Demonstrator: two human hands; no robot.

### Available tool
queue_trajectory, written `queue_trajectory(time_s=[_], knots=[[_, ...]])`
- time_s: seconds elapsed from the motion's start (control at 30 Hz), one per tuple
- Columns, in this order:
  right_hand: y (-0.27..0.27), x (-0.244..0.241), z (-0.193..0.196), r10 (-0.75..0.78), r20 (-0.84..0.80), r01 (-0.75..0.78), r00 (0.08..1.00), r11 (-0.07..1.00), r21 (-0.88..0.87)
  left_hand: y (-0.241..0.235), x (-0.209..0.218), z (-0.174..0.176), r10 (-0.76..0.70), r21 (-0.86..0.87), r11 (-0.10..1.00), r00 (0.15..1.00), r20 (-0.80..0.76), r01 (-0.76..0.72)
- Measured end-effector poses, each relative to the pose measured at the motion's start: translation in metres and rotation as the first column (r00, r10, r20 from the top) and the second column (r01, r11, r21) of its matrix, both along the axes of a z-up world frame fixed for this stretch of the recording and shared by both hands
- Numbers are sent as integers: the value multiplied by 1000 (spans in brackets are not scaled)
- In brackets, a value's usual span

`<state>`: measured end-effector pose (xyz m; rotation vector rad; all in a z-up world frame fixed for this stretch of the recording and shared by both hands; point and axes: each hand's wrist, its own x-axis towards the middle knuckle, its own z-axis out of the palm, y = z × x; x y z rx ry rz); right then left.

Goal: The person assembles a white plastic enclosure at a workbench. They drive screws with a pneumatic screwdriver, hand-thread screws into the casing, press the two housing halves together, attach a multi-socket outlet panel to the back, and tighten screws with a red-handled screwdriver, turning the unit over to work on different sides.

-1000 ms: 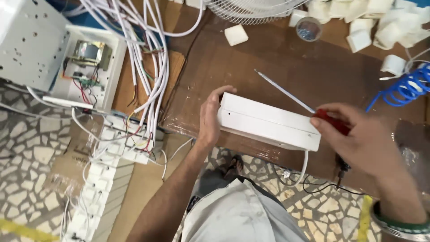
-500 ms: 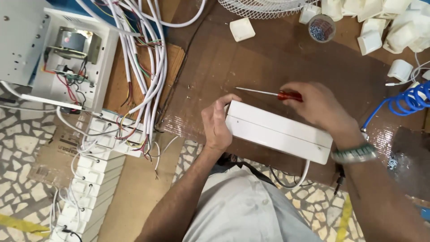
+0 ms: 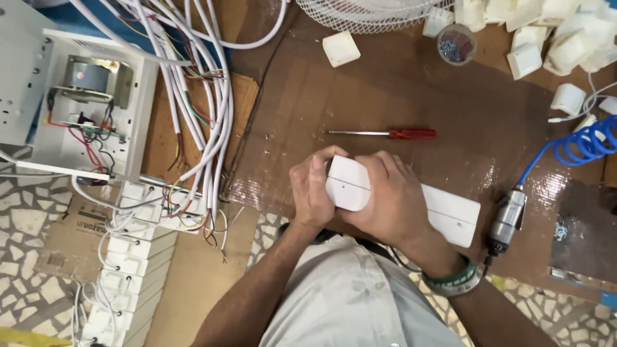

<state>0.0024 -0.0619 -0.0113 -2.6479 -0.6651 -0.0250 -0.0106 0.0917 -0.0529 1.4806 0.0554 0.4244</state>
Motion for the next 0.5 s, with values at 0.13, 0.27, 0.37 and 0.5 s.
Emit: queue_trajectory(time_s=[0.13, 0.27, 0.37, 0.5], knots=[[2, 3, -7, -3, -19, 2, 1000, 1000, -7, 3, -2, 0, -7, 17, 1000, 1000, -11, 8], [3, 3, -3, 9, -55, -7, 998, 1000, 22, 5, -3, -2, 4, 21, 1000, 1000, -18, -3], [7, 4, 4, 9, -66, -7, 998, 999, 40, 4, -2, -4, -7, 16, 1000, 1000, -27, 8], [7, 6, 8, 19, -41, -16, 999, 997, 78, 8, -4, 1, -116, 13, 993, 993, 24, 116]])
